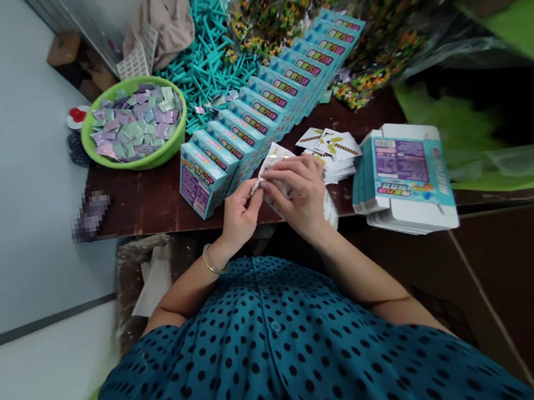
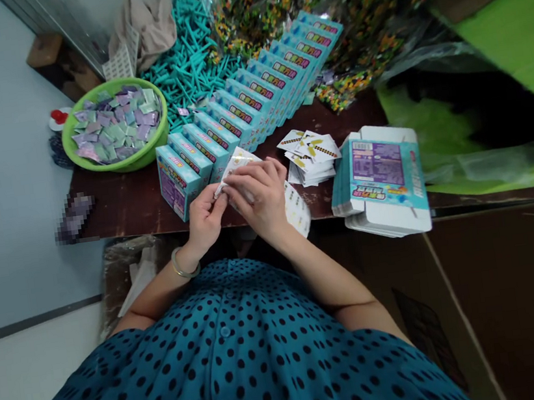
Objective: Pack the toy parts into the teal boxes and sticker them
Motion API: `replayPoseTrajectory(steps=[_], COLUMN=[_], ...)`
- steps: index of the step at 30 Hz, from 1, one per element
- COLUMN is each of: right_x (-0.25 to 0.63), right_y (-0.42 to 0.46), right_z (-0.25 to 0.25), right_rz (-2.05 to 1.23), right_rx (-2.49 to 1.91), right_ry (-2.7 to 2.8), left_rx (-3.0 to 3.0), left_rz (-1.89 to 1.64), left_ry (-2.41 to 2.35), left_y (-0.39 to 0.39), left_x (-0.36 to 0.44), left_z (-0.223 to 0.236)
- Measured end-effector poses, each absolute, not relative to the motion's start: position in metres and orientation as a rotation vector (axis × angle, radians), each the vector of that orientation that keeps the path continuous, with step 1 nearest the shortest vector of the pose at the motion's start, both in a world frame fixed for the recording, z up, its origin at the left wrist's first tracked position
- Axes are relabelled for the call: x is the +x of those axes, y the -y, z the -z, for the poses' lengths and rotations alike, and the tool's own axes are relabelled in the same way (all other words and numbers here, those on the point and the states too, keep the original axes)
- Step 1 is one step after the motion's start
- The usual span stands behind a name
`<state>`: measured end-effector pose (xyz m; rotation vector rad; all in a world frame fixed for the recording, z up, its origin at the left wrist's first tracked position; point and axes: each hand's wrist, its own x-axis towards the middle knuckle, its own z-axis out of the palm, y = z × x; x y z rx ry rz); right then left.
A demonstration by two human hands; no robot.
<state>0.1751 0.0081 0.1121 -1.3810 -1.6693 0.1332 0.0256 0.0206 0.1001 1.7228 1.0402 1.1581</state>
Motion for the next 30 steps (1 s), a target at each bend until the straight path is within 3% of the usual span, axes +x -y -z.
replayPoseTrajectory(steps=[24,30], right_x=[0.193,0.191], right_y=[-0.001,-0.003], right_z=[-0.093,-0.09], right_rz=[-0.219,-0.048], right_rx=[-1.337,-1.347], right_ry=[1.712,1.658], left_rx=[1.607,1.614], left_rz=[-1.086,-1.06], left_ry=[-1.037,-1.074], left_y=[-0.021,-0.021], left_x=[0.033,0.034], left_z=[-0.088,-0.093])
